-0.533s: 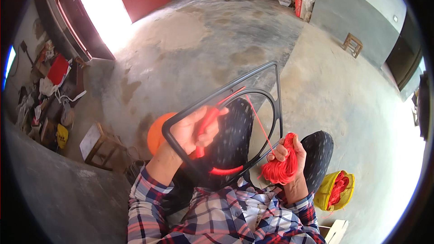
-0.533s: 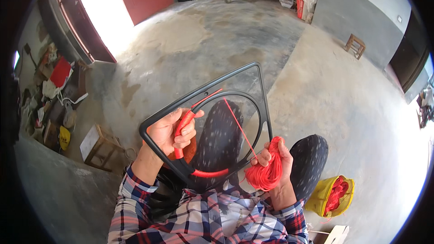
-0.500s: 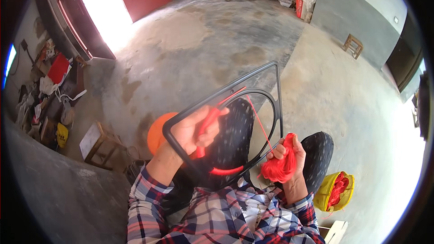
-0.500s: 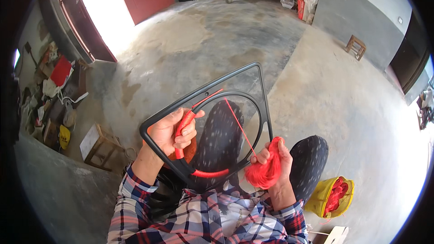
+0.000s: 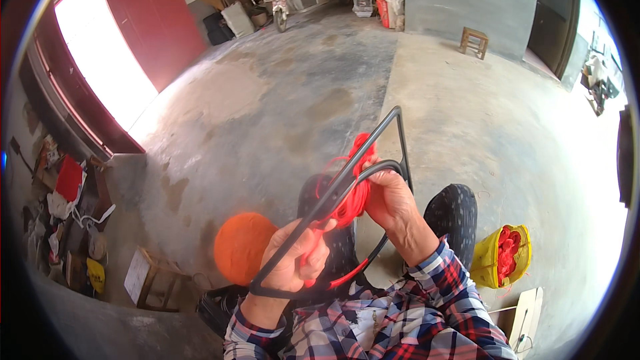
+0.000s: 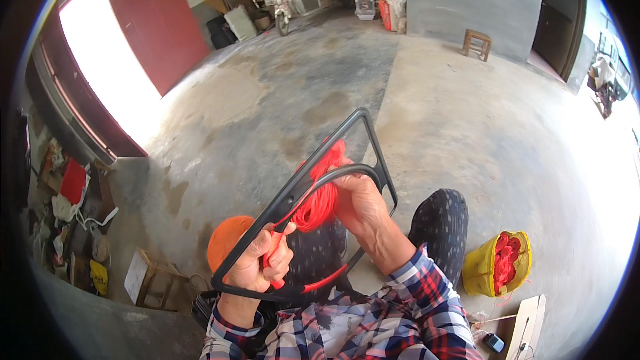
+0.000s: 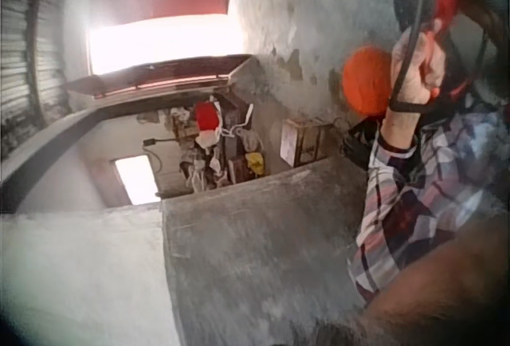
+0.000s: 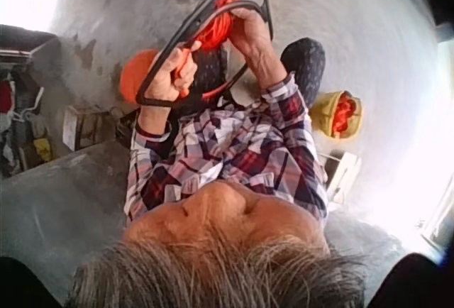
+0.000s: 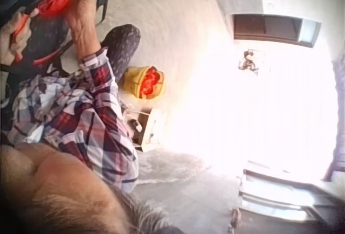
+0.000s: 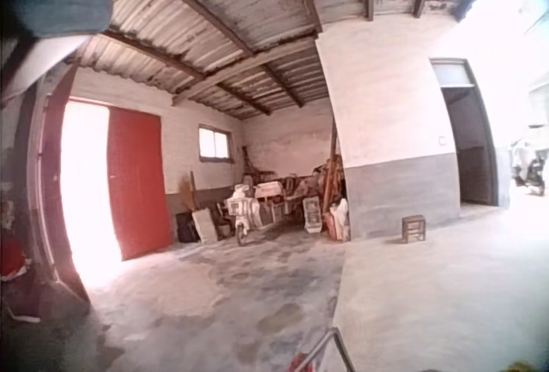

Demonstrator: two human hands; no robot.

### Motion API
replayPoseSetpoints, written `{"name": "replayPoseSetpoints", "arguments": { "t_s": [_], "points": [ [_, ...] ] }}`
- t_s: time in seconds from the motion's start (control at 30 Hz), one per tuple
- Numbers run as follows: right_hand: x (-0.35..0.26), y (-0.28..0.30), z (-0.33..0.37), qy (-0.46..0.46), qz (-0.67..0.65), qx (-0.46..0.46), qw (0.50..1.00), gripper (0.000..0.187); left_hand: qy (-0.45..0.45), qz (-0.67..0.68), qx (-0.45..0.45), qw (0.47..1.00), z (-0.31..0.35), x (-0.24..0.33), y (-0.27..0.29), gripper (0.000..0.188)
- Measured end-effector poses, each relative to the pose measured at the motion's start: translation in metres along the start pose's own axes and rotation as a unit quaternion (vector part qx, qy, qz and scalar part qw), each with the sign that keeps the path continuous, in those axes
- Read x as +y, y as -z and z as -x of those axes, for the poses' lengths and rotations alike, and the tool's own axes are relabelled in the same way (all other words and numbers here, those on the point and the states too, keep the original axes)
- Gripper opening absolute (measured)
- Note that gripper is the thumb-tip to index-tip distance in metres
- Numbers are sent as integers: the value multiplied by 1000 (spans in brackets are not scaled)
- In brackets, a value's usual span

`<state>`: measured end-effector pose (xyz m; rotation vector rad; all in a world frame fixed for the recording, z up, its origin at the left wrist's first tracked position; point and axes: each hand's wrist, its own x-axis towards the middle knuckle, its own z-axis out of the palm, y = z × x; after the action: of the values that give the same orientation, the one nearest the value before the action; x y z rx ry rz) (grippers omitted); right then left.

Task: The person picks up a plastic frame and a bundle of string, then repeatedly wraps the string around the frame by hand.

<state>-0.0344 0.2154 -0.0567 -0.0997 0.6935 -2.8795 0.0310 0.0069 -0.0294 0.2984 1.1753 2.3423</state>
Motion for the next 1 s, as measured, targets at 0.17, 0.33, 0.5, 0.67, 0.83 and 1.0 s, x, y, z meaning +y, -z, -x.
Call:
{"name": "replayPoseSetpoints", "arguments": {
  "t_s": [0.17,0.33,0.5,0.67,0.83,1.0],
  "points": [
    [-3,-11,11,50,-202,-70,976,52,-4,-4,-23,1000,-10,-4,4,50],
    [-17,-36,3,137,-239,-102,956,48,4,-4,-42,999,-13,-12,-4,51],
    [-22,-26,2,125,-282,-165,937,51,14,38,-49,998,-19,-18,-2,46],
    [-29,-20,9,149,-254,-78,953,19,41,75,-63,994,-26,-24,5,42],
    [-25,-22,10,71,-309,-136,939,26,34,90,-71,993,-27,-22,9,42],
    [-19,1,25,108,-166,43,979,18,25,76,-61,995,-24,-23,6,41]
  ]
}}
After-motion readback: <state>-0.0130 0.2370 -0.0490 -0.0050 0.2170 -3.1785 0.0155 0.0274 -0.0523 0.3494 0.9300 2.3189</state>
